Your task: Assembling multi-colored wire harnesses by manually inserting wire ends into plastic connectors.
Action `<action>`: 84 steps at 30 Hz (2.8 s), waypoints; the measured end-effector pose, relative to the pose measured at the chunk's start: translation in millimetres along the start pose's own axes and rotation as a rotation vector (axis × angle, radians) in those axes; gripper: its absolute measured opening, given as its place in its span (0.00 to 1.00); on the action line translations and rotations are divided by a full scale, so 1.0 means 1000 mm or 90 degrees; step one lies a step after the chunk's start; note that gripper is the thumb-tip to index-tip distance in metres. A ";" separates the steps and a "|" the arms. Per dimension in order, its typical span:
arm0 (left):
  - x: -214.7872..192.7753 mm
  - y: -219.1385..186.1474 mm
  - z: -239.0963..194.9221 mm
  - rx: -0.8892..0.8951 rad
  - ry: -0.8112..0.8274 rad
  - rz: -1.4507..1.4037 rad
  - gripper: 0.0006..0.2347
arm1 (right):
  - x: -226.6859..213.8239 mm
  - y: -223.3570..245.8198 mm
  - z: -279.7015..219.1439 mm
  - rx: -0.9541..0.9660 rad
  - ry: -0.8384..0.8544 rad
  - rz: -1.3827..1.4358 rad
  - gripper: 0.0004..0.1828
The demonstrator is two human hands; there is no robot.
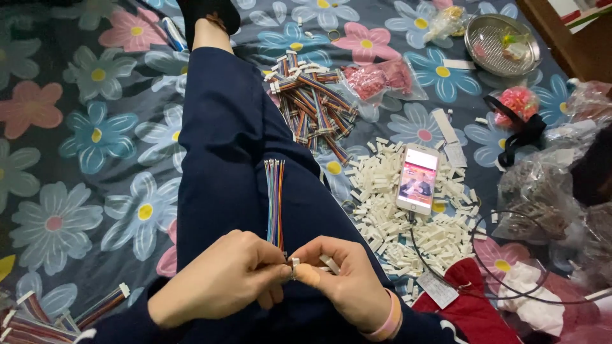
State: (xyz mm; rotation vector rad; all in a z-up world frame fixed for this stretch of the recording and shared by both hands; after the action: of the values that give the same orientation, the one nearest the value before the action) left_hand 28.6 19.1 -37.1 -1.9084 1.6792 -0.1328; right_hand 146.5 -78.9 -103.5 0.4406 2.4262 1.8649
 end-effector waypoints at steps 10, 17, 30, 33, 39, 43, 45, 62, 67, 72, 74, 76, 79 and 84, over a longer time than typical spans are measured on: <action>0.000 0.003 0.001 0.099 -0.044 0.043 0.07 | -0.007 0.000 0.008 0.077 -0.015 0.092 0.07; 0.002 0.010 -0.004 0.077 -0.143 0.029 0.06 | -0.001 -0.004 0.003 0.140 -0.019 0.189 0.12; 0.020 0.023 0.006 0.116 -0.305 0.050 0.04 | 0.005 -0.032 -0.004 0.161 -0.148 0.298 0.12; 0.024 0.024 0.009 0.126 -0.332 0.041 0.04 | 0.005 -0.034 -0.003 0.164 -0.159 0.297 0.10; 0.018 0.019 0.003 0.065 -0.230 -0.059 0.07 | -0.002 -0.026 -0.002 0.162 -0.097 0.233 0.12; 0.008 0.019 0.001 0.056 -0.178 -0.001 0.08 | 0.000 -0.022 0.003 0.201 -0.044 0.269 0.13; 0.007 0.019 0.002 0.116 -0.205 0.032 0.07 | 0.001 -0.020 0.003 0.216 -0.025 0.277 0.12; 0.035 0.031 0.018 0.221 -0.305 0.064 0.05 | 0.004 -0.030 0.000 0.199 -0.079 0.262 0.11; 0.027 0.027 0.015 0.153 -0.256 -0.004 0.06 | 0.002 -0.015 0.004 0.228 -0.031 0.268 0.13; 0.017 0.025 0.009 0.049 -0.151 -0.050 0.09 | -0.001 -0.013 0.007 0.246 0.023 0.264 0.13; 0.016 0.025 0.010 0.122 -0.202 0.113 0.09 | -0.001 -0.013 0.008 0.248 0.053 0.243 0.12; 0.016 0.024 0.010 0.117 -0.194 0.148 0.08 | -0.001 -0.012 0.008 0.250 0.066 0.241 0.12; 0.020 0.025 0.012 0.151 -0.202 0.196 0.08 | -0.002 -0.012 0.008 0.254 0.082 0.245 0.11; 0.030 0.024 0.015 0.273 -0.284 0.144 0.07 | 0.002 -0.013 0.007 0.228 0.056 0.230 0.11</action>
State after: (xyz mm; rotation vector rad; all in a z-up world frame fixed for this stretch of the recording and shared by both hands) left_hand 20.3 -4.5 -69.9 -1.3059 1.4104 0.0227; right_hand 143.6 -75.1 -117.3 0.8871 2.9132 1.5766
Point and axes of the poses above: each hand's wrist, its own z-axis towards the middle knuckle, its own x-axis out of the palm, y = z × x, the point moved 5 cm from there along z, towards the middle knuckle, and after that the axes turned 8 degrees about -x, right-handed, at the moved point
